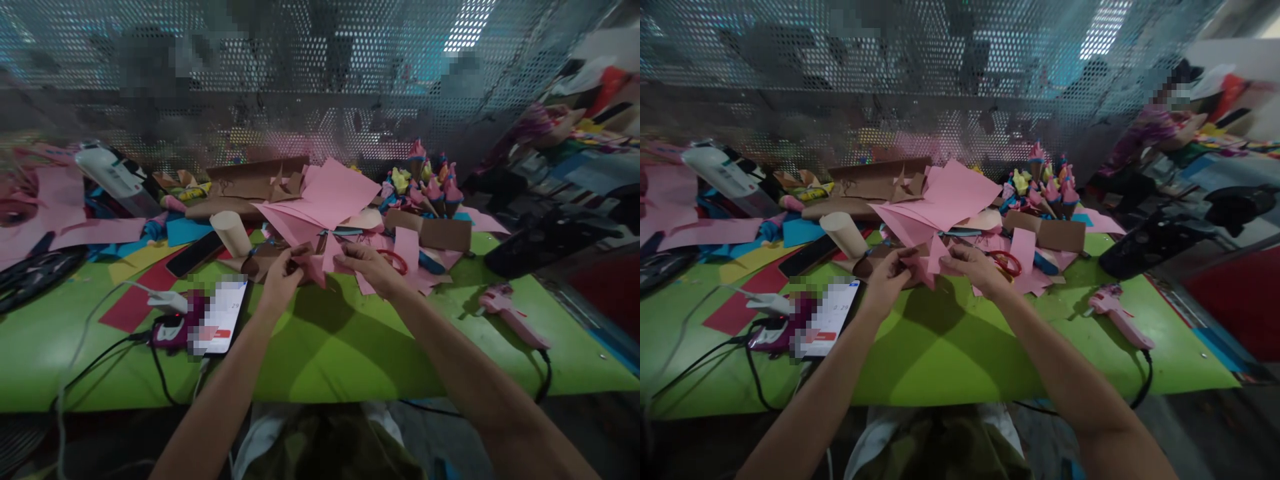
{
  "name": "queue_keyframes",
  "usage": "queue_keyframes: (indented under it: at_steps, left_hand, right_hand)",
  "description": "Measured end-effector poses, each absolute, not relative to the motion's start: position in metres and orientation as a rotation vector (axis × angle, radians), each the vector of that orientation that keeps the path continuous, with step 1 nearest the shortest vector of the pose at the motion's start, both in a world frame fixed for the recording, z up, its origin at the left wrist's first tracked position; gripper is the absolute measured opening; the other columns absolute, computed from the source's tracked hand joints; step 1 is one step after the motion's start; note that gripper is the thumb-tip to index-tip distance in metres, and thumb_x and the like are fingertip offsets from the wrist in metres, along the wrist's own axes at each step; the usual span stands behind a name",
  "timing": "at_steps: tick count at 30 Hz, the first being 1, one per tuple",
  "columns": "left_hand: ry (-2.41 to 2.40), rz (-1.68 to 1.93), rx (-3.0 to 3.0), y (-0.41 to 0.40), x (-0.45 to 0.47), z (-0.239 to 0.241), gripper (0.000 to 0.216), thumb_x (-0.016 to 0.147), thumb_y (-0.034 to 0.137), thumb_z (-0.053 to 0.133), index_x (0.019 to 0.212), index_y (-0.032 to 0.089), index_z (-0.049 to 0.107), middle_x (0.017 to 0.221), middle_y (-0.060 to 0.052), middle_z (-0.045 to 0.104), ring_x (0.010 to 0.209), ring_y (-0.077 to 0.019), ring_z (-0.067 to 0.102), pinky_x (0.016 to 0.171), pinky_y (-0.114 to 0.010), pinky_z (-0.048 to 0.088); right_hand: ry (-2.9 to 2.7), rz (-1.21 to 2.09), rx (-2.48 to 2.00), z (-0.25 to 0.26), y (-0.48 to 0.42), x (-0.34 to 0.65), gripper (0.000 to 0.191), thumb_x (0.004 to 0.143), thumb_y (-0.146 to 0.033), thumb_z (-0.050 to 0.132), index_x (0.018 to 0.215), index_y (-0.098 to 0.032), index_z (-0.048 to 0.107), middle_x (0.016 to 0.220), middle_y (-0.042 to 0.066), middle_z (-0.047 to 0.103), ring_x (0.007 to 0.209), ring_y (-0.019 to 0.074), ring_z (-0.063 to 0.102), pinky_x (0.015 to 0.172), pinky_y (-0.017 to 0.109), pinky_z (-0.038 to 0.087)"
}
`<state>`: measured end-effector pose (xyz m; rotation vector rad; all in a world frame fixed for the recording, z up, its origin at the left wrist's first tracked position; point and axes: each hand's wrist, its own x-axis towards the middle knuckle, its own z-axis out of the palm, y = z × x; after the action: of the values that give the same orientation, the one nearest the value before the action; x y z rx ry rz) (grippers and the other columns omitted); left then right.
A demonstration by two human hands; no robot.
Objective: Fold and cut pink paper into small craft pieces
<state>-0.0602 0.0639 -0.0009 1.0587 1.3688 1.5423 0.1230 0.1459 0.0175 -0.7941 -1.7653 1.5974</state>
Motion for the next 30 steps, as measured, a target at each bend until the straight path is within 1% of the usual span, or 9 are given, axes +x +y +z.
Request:
queue_keyframes:
  at_steps: [2, 4, 8, 11, 14, 17, 23, 26, 30]
  left_hand:
    - [1.401, 1.621, 1.086, 0.064, -0.060, -0.003, 0.041, 0.067, 0.016, 0.064, 0.108, 0.020, 0.065, 0.110, -0.007, 0.069, 0.099, -0.0182, 0.065, 0.089, -0.035, 0.054]
    - [1.407, 1.674, 1.052, 0.064, -0.059, -0.005, 0.040, 0.066, 0.018, 0.068, 0.106, 0.018, 0.065, 0.108, -0.008, 0.069, 0.097, -0.0184, 0.066, 0.089, -0.035, 0.055]
    - [1.337, 1.648, 0.879, 0.062, -0.057, -0.004, 0.035, 0.065, 0.028, 0.076, 0.097, 0.016, 0.067, 0.094, -0.006, 0.071, 0.083, -0.0178, 0.068, 0.082, -0.038, 0.057]
    - [1.320, 1.579, 0.788, 0.060, -0.056, -0.002, 0.034, 0.065, 0.036, 0.078, 0.091, 0.016, 0.070, 0.083, -0.005, 0.072, 0.073, -0.0171, 0.067, 0.079, -0.038, 0.057]
    - [1.337, 1.563, 0.752, 0.059, -0.056, -0.001, 0.032, 0.063, 0.037, 0.079, 0.085, 0.015, 0.072, 0.077, -0.004, 0.072, 0.071, -0.0169, 0.067, 0.079, -0.036, 0.057]
    - [1.314, 1.569, 0.731, 0.060, -0.056, -0.003, 0.031, 0.063, 0.035, 0.080, 0.086, 0.015, 0.072, 0.079, -0.005, 0.073, 0.073, -0.0175, 0.069, 0.081, -0.037, 0.057]
    - [1.418, 1.607, 0.769, 0.061, -0.058, -0.008, 0.023, 0.066, 0.028, 0.075, 0.085, 0.016, 0.070, 0.081, -0.005, 0.073, 0.077, -0.0174, 0.069, 0.080, -0.035, 0.058]
    - [1.444, 1.614, 0.807, 0.060, -0.058, -0.007, 0.022, 0.066, 0.027, 0.073, 0.086, 0.017, 0.068, 0.082, -0.004, 0.071, 0.076, -0.0165, 0.069, 0.076, -0.033, 0.058]
    - [1.356, 1.632, 0.826, 0.060, -0.053, -0.006, 0.017, 0.065, 0.025, 0.071, 0.077, 0.018, 0.063, 0.074, 0.000, 0.067, 0.069, -0.0150, 0.068, 0.069, -0.030, 0.058]
  right_hand:
    - [-1.784, 1.606, -0.798, 0.017, 0.142, 0.120, 0.030, 0.070, -0.048, 0.072, 0.075, -0.020, 0.063, 0.074, -0.001, 0.061, 0.072, 0.0158, 0.055, 0.067, 0.029, 0.045]
    - [-1.811, 1.591, -0.830, 0.012, 0.140, 0.116, 0.029, 0.069, -0.046, 0.073, 0.077, -0.019, 0.065, 0.074, 0.000, 0.063, 0.072, 0.0162, 0.057, 0.067, 0.029, 0.045]
    - [-1.864, 1.435, -0.973, 0.001, 0.140, 0.113, 0.028, 0.070, -0.044, 0.072, 0.070, -0.017, 0.064, 0.064, -0.002, 0.058, 0.062, 0.0138, 0.051, 0.058, 0.026, 0.039]
    - [-1.858, 1.347, -0.992, -0.005, 0.142, 0.114, 0.028, 0.071, -0.045, 0.071, 0.071, -0.018, 0.064, 0.064, -0.002, 0.058, 0.061, 0.0142, 0.052, 0.056, 0.026, 0.039]
    - [-1.861, 1.322, -0.981, -0.005, 0.142, 0.114, 0.027, 0.074, -0.045, 0.068, 0.071, -0.018, 0.064, 0.064, -0.001, 0.059, 0.063, 0.0156, 0.054, 0.058, 0.027, 0.041]
    - [-1.858, 1.270, -0.977, -0.003, 0.142, 0.113, 0.026, 0.077, -0.044, 0.065, 0.070, -0.019, 0.063, 0.068, 0.000, 0.061, 0.066, 0.0164, 0.055, 0.062, 0.028, 0.042]
    - [-1.822, 1.163, -0.942, 0.000, 0.141, 0.114, 0.024, 0.077, -0.041, 0.065, 0.084, -0.019, 0.063, 0.082, 0.003, 0.066, 0.076, 0.0185, 0.058, 0.071, 0.031, 0.045]
    - [-1.803, 0.977, -0.958, 0.005, 0.136, 0.116, 0.019, 0.076, -0.037, 0.065, 0.082, -0.021, 0.060, 0.078, 0.002, 0.064, 0.073, 0.0178, 0.057, 0.069, 0.030, 0.045]
    - [-1.899, 0.592, -0.915, 0.013, 0.125, 0.119, 0.003, 0.075, -0.020, 0.058, 0.077, -0.022, 0.057, 0.079, 0.003, 0.064, 0.076, 0.0192, 0.059, 0.069, 0.030, 0.046]
